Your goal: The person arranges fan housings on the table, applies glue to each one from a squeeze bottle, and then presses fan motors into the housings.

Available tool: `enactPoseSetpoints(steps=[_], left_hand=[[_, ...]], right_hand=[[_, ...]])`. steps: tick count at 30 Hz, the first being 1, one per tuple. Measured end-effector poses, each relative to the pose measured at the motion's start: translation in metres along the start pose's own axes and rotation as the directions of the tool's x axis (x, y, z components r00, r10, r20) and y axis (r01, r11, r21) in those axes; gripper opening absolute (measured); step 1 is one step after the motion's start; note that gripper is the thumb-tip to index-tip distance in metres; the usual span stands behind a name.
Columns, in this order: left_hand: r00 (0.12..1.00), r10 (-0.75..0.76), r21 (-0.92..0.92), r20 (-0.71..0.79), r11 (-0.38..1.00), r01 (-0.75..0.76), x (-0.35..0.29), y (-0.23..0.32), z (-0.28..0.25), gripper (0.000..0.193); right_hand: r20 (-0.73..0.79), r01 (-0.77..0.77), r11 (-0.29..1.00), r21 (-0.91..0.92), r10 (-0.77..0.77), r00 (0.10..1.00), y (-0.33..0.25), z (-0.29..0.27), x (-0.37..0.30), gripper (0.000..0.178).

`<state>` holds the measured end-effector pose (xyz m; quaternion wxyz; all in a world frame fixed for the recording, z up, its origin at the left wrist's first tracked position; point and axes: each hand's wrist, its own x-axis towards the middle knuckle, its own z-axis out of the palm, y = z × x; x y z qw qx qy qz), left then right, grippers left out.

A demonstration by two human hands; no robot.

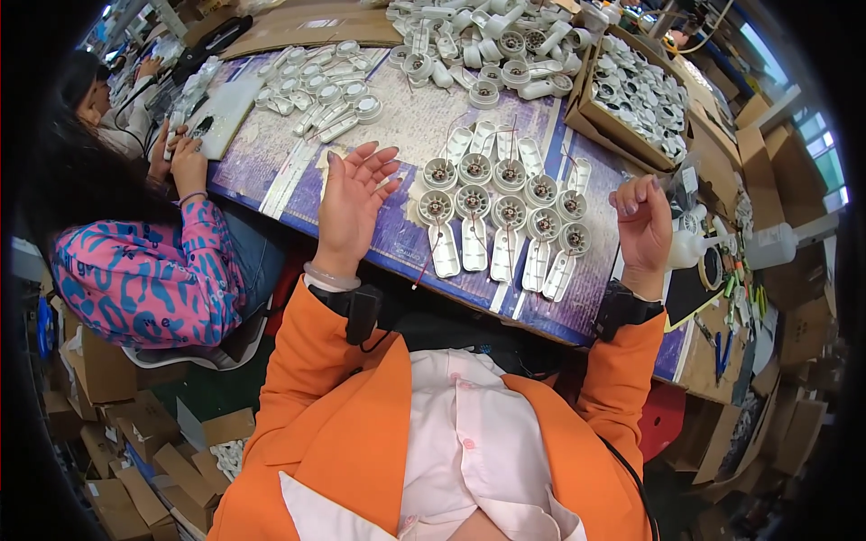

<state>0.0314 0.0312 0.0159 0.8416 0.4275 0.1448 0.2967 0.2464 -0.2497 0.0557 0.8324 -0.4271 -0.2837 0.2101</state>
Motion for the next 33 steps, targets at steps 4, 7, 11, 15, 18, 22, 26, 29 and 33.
enactPoseSetpoints(steps=[4,7,11,15,18,22,26,29,33], left_hand=[[1.000,0.000,0.030,-0.016,1.000,0.000,0.003,-0.007,-0.007,0.054],[0.999,-0.043,0.075,0.021,0.996,0.042,0.009,-0.017,-0.010,0.054],[0.997,0.031,0.080,0.069,0.996,-0.036,0.013,-0.038,-0.025,0.047],[0.997,0.062,0.037,0.052,0.997,-0.064,0.010,-0.032,-0.051,0.046],[0.993,0.039,-0.037,0.109,0.999,-0.036,0.016,-0.038,-0.042,0.044],[0.992,0.041,-0.102,0.116,0.994,-0.029,0.019,-0.023,-0.054,0.043],[0.974,0.130,-0.188,0.187,0.978,-0.094,0.010,-0.032,-0.063,0.038],[0.978,0.107,-0.183,0.179,0.980,-0.074,0.009,-0.054,-0.049,0.032],[0.984,0.013,-0.242,0.178,0.970,0.031,-0.003,-0.034,-0.040,0.028]], right_hand=[[0.021,0.000,0.993,-0.114,0.003,1.000,-0.004,0.005,-0.004,0.019],[-0.085,-0.022,0.956,-0.293,-0.003,0.996,-0.023,0.014,-0.021,0.017],[-0.017,0.294,0.742,-0.603,-0.380,0.925,-0.072,0.022,-0.075,0.016],[-0.290,0.560,0.499,-0.661,-0.859,0.423,-0.086,-0.004,-0.103,0.018],[-0.471,0.224,0.560,-0.798,-0.810,0.349,-0.080,-0.042,-0.107,0.034],[-0.477,0.045,0.647,-0.761,-0.605,0.637,-0.049,-0.062,-0.091,0.059],[-0.284,-0.015,0.442,-0.897,-0.549,0.786,-0.011,-0.121,-0.073,0.071],[-0.333,-0.125,0.455,-0.882,-0.414,0.847,-0.021,-0.140,-0.094,0.058],[-0.516,-0.242,0.564,-0.790,-0.398,0.758,-0.022,-0.112,-0.093,0.057]])
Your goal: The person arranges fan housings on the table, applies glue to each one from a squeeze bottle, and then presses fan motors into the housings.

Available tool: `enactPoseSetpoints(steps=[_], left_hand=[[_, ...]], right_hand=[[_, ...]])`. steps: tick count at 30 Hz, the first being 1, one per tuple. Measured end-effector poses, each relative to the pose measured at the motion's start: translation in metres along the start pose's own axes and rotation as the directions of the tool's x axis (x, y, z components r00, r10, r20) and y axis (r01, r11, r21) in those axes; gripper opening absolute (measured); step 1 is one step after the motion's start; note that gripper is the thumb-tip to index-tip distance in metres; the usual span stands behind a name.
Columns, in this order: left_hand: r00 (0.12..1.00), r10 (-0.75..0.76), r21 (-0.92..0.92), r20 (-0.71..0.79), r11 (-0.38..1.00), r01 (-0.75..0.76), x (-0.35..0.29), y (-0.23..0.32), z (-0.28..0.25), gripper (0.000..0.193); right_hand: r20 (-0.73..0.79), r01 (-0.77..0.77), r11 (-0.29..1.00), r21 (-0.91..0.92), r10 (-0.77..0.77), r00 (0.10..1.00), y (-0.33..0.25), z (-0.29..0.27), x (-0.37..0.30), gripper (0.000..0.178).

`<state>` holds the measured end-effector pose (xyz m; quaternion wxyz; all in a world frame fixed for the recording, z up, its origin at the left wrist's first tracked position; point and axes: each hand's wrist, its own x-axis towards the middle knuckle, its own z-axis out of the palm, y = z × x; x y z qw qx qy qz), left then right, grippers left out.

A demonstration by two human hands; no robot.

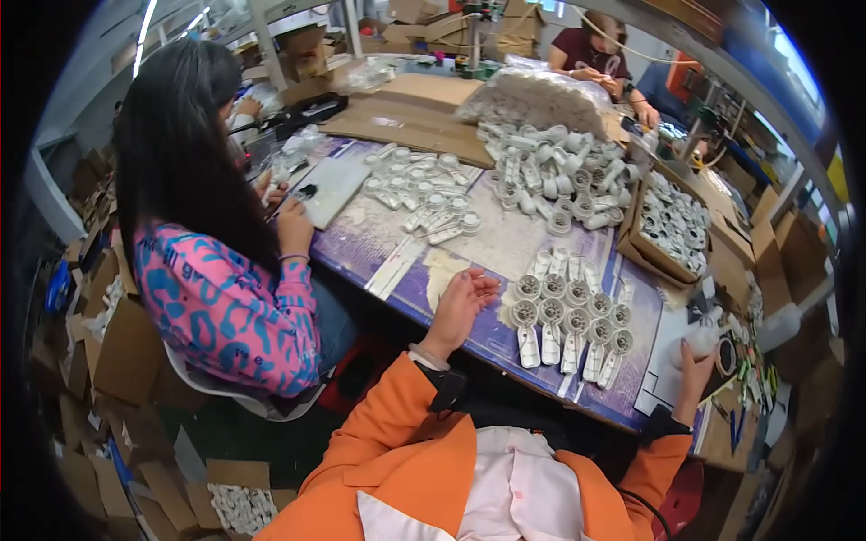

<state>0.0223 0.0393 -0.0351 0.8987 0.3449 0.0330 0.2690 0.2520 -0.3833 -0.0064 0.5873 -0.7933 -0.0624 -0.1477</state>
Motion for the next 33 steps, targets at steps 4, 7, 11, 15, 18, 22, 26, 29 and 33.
enactPoseSetpoints(steps=[4,7,11,15,18,22,26,29,33], left_hand=[[1.000,0.008,0.363,-0.001,0.932,-0.007,0.001,0.006,0.022,0.025],[0.986,0.065,0.617,0.155,0.773,-0.148,-0.005,0.042,0.046,0.022],[0.856,0.060,0.629,0.513,0.652,-0.424,-0.016,0.062,0.119,0.025],[0.474,0.030,0.434,0.880,0.354,-0.829,-0.027,0.013,0.208,0.043],[0.281,-0.023,0.282,0.959,0.126,-0.951,-0.038,0.013,0.228,0.053],[0.217,-0.083,0.226,0.973,0.113,-0.968,-0.044,-0.006,0.227,0.073],[0.212,-0.007,0.211,0.977,0.140,-0.967,-0.037,-0.006,0.224,0.079],[0.140,0.004,0.138,0.990,0.125,-0.983,-0.032,-0.007,0.225,0.080],[0.494,0.055,0.482,0.868,0.151,-0.863,-0.008,-0.003,0.187,0.069]], right_hand=[[0.120,0.133,0.986,-0.101,-0.121,0.985,-0.018,-0.027,-0.001,0.046],[0.366,0.164,0.985,-0.044,-0.137,0.921,-0.142,-0.005,-0.041,0.049],[0.602,0.493,0.837,-0.238,-0.271,0.751,-0.203,0.000,-0.044,0.057],[0.761,-0.224,0.974,-0.037,0.172,0.625,-0.190,-0.008,-0.054,0.051],[0.843,-0.603,0.752,0.266,0.122,0.524,-0.185,0.017,-0.089,0.053],[0.815,-0.660,0.669,0.343,0.137,0.563,-0.190,0.043,-0.120,0.062],[0.808,-0.573,0.755,0.320,0.099,0.581,-0.200,0.042,-0.115,0.066],[0.795,-0.440,0.843,0.311,0.023,0.606,-0.206,0.027,-0.116,0.068],[0.851,-0.171,0.955,0.243,-0.126,0.509,-0.220,0.012,-0.106,0.067]])
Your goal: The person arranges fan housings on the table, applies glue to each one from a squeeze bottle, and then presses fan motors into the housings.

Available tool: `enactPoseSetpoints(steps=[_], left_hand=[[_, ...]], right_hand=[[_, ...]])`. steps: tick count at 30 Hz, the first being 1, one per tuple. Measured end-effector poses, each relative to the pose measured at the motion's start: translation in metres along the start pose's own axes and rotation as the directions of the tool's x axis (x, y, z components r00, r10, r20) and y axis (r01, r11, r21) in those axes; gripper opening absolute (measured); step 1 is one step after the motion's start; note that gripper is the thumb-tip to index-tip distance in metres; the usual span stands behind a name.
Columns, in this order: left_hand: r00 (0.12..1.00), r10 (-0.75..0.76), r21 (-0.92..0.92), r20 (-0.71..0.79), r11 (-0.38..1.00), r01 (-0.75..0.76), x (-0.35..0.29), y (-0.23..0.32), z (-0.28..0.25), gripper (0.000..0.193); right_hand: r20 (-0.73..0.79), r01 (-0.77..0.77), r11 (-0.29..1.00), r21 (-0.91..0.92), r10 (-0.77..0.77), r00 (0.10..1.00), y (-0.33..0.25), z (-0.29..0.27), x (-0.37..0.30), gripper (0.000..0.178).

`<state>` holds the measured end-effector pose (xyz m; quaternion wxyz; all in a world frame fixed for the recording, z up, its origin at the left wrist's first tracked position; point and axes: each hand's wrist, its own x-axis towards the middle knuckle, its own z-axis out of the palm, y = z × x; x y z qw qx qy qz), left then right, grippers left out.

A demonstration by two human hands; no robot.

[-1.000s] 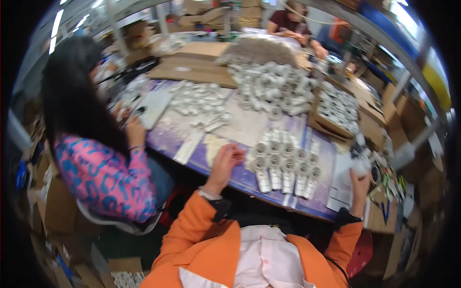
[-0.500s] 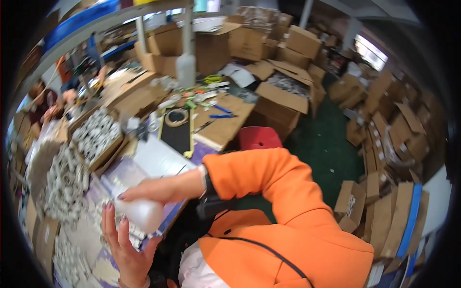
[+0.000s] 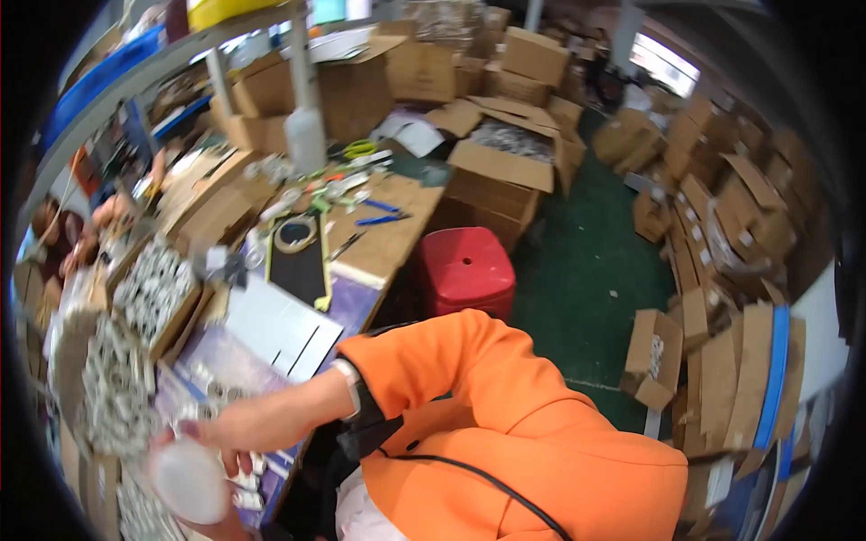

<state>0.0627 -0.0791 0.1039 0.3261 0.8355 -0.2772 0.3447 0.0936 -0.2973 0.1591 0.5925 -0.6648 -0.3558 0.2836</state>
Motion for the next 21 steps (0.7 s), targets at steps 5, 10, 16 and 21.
enactPoseSetpoints(steps=[5,10,16,21], left_hand=[[0.704,-0.672,-0.925,-0.229,0.376,0.058,0.004,-0.040,-0.033,0.074],[0.564,-0.715,-0.873,-0.414,0.487,-0.024,-0.025,-0.029,-0.079,0.066],[0.384,-0.678,-0.693,-0.627,0.710,0.122,-0.056,-0.027,-0.061,0.041],[0.501,-0.593,-0.665,-0.631,0.745,0.044,-0.038,0.010,-0.056,0.058]], right_hand=[[-0.537,0.495,0.869,-0.012,-0.423,0.730,0.021,-0.014,-0.009,0.033],[-0.798,0.487,0.719,-0.495,-0.599,0.074,0.041,-0.044,-0.009,0.053],[-0.623,0.341,0.609,-0.716,-0.778,0.078,0.030,0.002,0.032,0.051],[-0.448,0.189,0.561,-0.806,-0.787,0.424,0.034,0.021,0.044,0.051]])
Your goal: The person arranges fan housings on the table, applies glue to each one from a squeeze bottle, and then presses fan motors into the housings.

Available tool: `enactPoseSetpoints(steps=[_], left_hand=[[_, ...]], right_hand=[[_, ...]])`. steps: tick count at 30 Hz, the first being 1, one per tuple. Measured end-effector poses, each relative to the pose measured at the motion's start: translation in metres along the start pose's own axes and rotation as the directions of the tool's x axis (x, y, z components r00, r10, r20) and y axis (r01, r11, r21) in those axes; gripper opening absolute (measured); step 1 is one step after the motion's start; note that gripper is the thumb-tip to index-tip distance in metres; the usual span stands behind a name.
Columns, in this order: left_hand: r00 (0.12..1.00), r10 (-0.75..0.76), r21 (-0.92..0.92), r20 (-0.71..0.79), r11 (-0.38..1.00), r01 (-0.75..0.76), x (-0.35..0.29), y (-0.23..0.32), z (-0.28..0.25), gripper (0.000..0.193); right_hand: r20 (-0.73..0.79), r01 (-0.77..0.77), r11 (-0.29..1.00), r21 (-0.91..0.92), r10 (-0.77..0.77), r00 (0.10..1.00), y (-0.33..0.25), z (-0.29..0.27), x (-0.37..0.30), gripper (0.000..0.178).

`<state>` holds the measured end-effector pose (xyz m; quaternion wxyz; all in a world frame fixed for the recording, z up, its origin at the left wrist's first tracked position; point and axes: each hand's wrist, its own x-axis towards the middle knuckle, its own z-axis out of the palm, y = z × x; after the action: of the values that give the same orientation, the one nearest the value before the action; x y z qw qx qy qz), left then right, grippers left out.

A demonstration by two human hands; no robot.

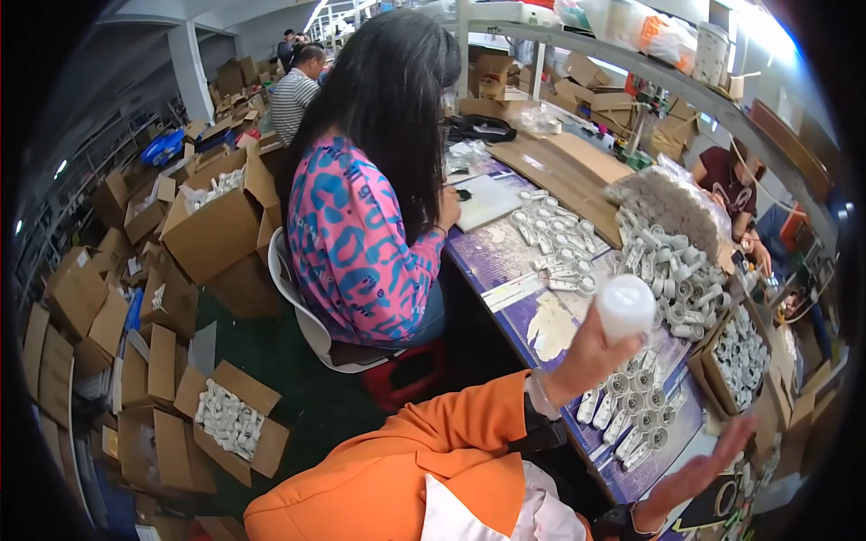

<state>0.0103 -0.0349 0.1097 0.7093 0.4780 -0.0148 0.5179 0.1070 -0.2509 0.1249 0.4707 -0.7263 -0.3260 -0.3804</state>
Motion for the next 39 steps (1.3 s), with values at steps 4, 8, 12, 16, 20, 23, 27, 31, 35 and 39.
enactPoseSetpoints(steps=[4,8,12,16,20,23,27,31,35,39], left_hand=[[0.969,0.144,0.264,0.200,0.945,-0.194,0.004,0.017,0.009,0.064],[0.954,0.172,0.373,0.246,0.892,-0.257,0.012,0.020,0.012,0.074],[0.990,0.054,0.242,0.128,0.967,-0.084,-0.001,-0.003,0.031,0.080],[0.945,0.158,0.334,0.286,0.908,-0.253,-0.007,-0.005,0.038,0.082],[0.974,0.133,0.283,0.183,0.942,-0.182,0.019,0.015,0.013,0.082],[0.991,0.136,0.215,0.015,0.967,-0.136,0.029,0.016,-0.001,0.084],[0.995,0.053,0.118,-0.079,0.992,-0.044,0.022,-0.004,0.004,0.088],[0.940,0.106,0.315,0.325,0.925,-0.214,-0.019,-0.015,0.029,0.084],[0.950,-0.104,-0.027,0.294,0.993,0.117,-0.007,-0.013,0.026,0.094],[0.988,0.078,0.158,0.132,0.983,-0.098,0.015,-0.004,0.011,0.093]], right_hand=[[0.365,0.360,0.932,-0.043,-0.321,0.874,-0.037,0.004,0.009,0.053],[-0.070,0.141,0.986,0.084,-0.135,0.988,-0.017,0.012,0.000,0.052],[-0.230,0.163,0.980,0.113,-0.133,0.964,-0.023,0.037,-0.023,0.057],[0.436,0.176,0.948,0.266,-0.281,0.855,-0.037,0.037,-0.025,0.066],[0.263,0.135,0.937,0.323,-0.225,0.938,-0.036,0.016,0.010,0.069],[-0.017,0.092,0.958,0.272,-0.090,0.996,-0.008,0.012,0.018,0.069],[-0.249,0.081,0.961,0.265,-0.013,0.968,-0.002,0.023,0.012,0.069],[0.603,0.082,0.965,0.249,-0.221,0.766,-0.033,0.036,-0.032,0.073],[0.501,0.094,0.938,0.332,-0.260,0.825,-0.044,0.022,0.002,0.078],[-0.144,-0.013,0.976,0.217,0.045,0.989,-0.019,0.005,0.017,0.057]])
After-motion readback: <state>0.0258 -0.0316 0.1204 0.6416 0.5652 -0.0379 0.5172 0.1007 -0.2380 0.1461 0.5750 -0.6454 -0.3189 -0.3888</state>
